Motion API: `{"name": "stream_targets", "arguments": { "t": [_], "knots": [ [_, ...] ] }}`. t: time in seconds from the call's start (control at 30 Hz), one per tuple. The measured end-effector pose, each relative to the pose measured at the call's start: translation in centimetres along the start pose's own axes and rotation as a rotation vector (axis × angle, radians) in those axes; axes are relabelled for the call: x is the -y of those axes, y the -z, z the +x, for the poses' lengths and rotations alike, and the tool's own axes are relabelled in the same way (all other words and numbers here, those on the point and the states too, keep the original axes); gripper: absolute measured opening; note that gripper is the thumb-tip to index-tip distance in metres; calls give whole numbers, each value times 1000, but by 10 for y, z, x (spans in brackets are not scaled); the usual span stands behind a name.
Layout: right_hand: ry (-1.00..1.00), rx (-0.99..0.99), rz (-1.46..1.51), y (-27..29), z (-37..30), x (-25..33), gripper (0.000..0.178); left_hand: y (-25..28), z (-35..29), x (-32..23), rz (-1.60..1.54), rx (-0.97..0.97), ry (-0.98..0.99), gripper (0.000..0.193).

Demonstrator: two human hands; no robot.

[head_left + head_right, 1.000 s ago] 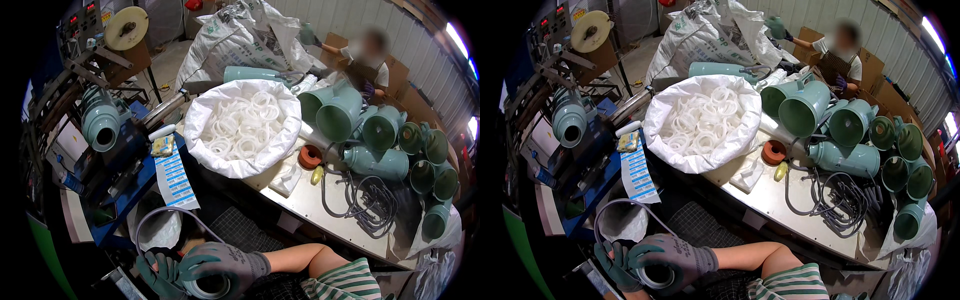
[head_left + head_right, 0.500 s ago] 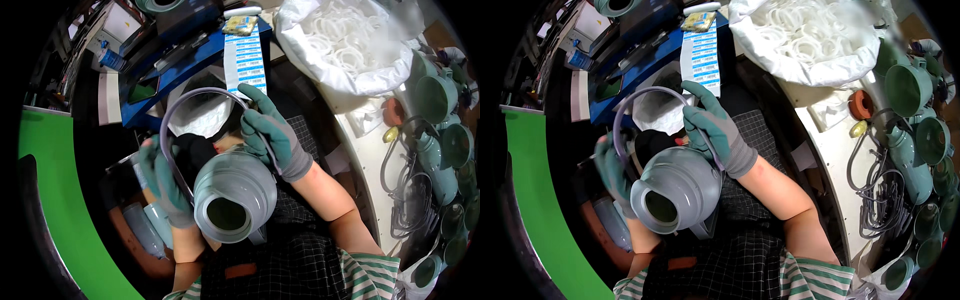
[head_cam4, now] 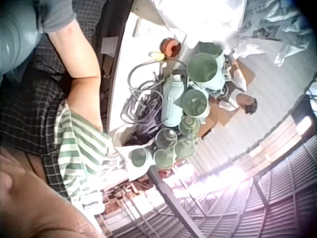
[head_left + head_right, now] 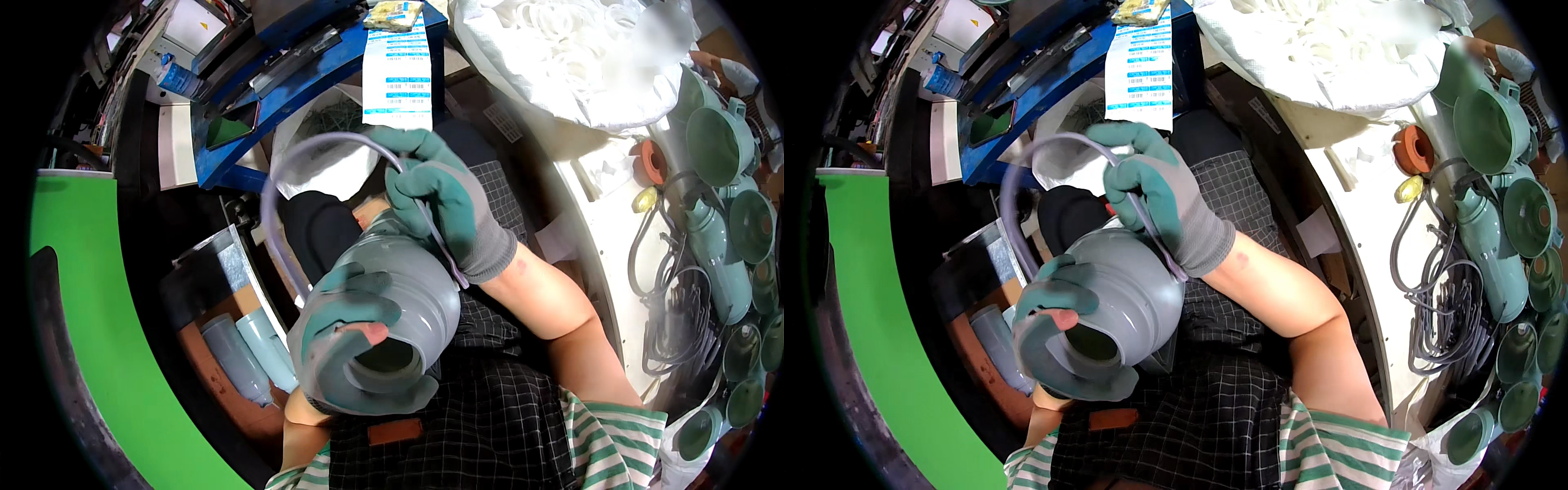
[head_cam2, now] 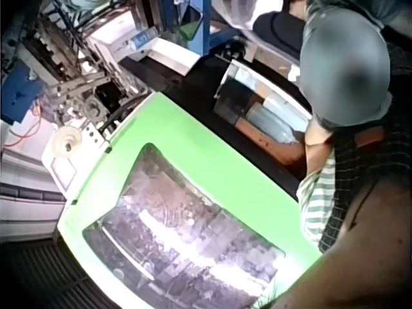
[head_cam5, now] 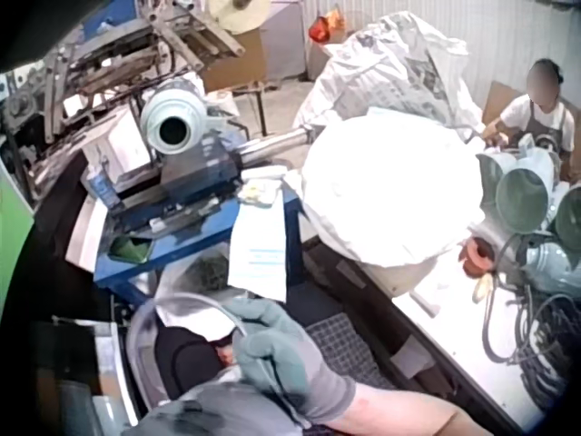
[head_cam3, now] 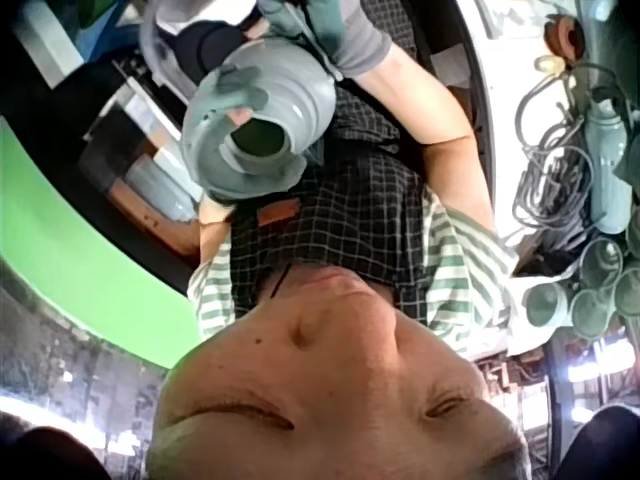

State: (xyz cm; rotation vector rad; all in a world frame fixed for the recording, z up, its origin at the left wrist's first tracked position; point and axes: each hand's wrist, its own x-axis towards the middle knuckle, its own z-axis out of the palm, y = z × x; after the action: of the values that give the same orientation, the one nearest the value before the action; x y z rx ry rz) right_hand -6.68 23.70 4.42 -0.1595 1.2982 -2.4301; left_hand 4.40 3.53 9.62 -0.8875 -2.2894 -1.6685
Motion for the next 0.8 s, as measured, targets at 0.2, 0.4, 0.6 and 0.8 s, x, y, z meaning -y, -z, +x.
{"name": "stream_targets", "arguments": {
  "t": [0.2, 0.4, 0.6, 0.8],
  "knots": [
    [634, 150, -468, -12, -14, 22, 60, -13, 16, -10, -10, -146, 123, 25],
    [218, -441, -332, 29, -35, 10, 83, 16, 22, -23, 262, -485, -48, 35],
    [-34, -106, 350, 61, -95, 62, 56, 45, 63, -1, 355, -692, -182, 60],
    [1089, -239, 65, 126, -84, 201, 54, 36, 44, 33, -19, -511, 190, 65]
  ]
}}
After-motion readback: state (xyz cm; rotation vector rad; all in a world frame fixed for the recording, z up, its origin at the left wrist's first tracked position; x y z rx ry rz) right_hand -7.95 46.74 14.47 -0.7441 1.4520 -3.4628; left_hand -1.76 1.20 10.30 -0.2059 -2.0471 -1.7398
